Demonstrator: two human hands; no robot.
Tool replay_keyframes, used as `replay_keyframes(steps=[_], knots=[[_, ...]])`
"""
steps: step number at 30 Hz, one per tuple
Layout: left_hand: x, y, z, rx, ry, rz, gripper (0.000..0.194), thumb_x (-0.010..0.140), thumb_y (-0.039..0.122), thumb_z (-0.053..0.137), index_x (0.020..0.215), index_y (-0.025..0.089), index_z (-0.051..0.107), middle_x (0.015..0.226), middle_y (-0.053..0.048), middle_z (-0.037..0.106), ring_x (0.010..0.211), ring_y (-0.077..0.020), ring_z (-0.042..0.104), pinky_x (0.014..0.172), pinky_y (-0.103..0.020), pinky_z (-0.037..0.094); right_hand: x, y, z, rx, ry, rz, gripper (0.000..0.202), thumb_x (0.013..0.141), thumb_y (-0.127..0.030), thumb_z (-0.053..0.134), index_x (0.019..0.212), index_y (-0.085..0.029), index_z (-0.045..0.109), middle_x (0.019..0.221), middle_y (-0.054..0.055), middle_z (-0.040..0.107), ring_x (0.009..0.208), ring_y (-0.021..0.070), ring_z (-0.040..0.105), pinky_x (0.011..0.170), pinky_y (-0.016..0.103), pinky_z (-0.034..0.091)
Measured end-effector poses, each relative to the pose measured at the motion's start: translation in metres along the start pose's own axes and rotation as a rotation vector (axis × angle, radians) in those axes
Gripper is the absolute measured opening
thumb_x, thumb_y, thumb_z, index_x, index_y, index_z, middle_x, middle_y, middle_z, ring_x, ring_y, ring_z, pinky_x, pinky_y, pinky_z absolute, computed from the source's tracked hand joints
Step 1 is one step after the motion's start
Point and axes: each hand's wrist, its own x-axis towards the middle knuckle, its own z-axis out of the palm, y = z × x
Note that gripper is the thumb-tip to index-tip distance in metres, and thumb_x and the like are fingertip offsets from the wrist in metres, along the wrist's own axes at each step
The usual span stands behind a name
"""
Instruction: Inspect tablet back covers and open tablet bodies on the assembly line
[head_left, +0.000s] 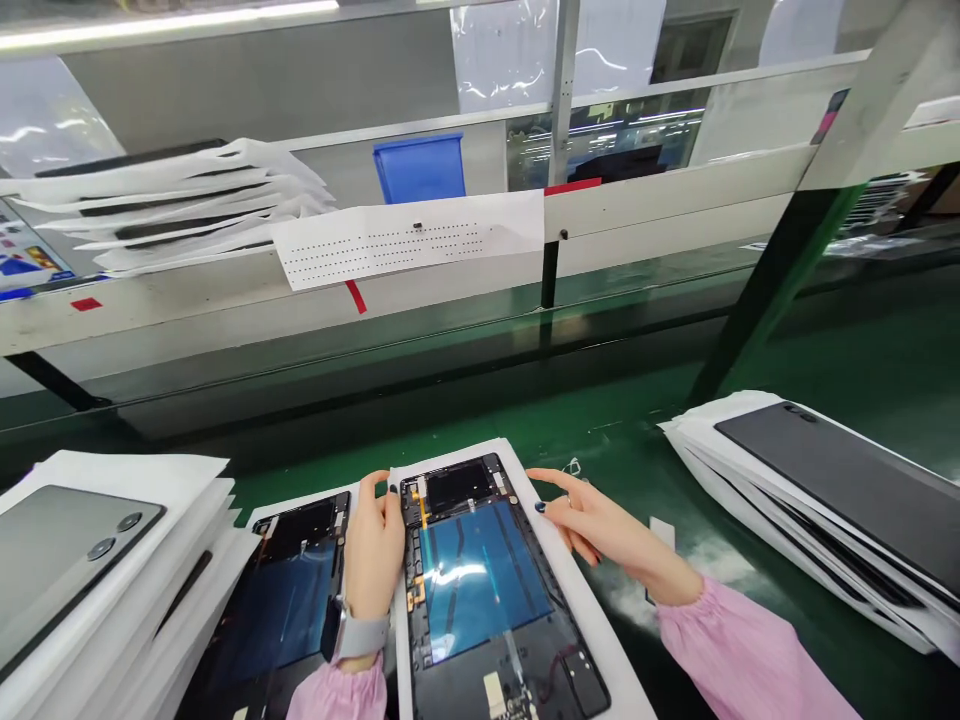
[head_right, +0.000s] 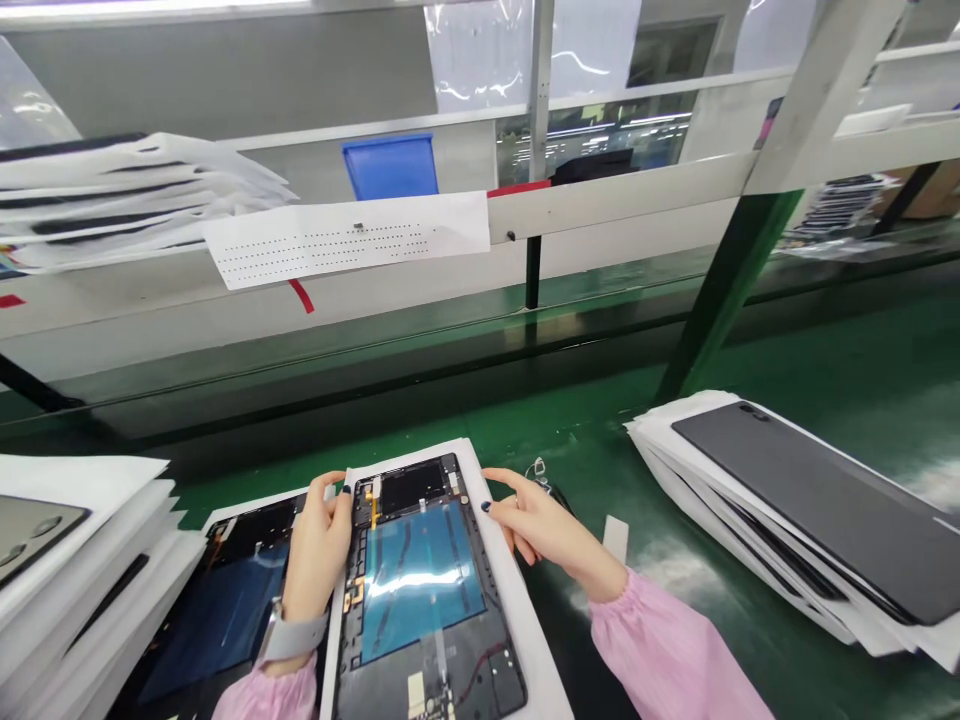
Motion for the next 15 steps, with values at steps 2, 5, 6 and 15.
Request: replay_keyframes(steps=[2, 5, 6, 15], knots=[[0.001, 0.002, 0.001, -0.002, 0.045, -0.006, 0.026, 0.088, 0.028, 0.035, 0.111, 0.025, 0.048, 0.05, 0.006, 0.045, 0.053, -0.0251, 0.049, 0.057, -0.033, 0.032, 0.002, 0.001, -0.004, -0.02, 0.082, -0.063, 0.055, 0.083, -0.031, 0.056, 0.134, -0.012, 0.055, 0.049, -0.008, 0.059, 0.036, 0.0107, 0.042, 0.046, 0.025, 0.038], [0.005, 0.001, 0.002, -0.035, 0.072, -0.007, 0.026, 0.086, 0.03, 0.039, 0.108, 0.025, 0.052, 0.052, 0.005, 0.048, 0.056, -0.0253, 0.051, 0.06, -0.035, 0.035, 0.009, 0.011, -0.016, -0.049, 0.313, -0.168, 0.049, 0.082, -0.037, 0.053, 0.125, -0.015, 0.057, 0.056, -0.005, 0.061, 0.038, 0.0128, 0.045, 0.046, 0.027, 0.039], [0.005, 0.0, 0.003, -0.062, 0.071, -0.01, 0.028, 0.086, 0.033, 0.041, 0.109, 0.024, 0.053, 0.057, 0.004, 0.051, 0.059, -0.0255, 0.054, 0.062, -0.036, 0.038, 0.012, 0.016, -0.021, -0.063, 0.413, -0.197, 0.046, 0.083, -0.04, 0.05, 0.122, -0.016, 0.056, 0.06, -0.004, 0.061, 0.043, 0.0143, 0.049, 0.049, 0.029, 0.041], [-0.056, -0.056, 0.016, -0.37, -0.023, -0.243, 0.059, 0.09, 0.063, 0.042, 0.135, 0.026, 0.05, 0.151, -0.011, 0.049, 0.144, -0.0377, 0.039, 0.119, -0.056, 0.029, 0.041, 0.082, -0.051, -0.346, 0.669, -0.21, 0.026, 0.094, -0.039, 0.061, 0.079, -0.018, 0.064, 0.08, 0.003, 0.067, 0.077, 0.0208, 0.065, 0.079, 0.04, 0.052]])
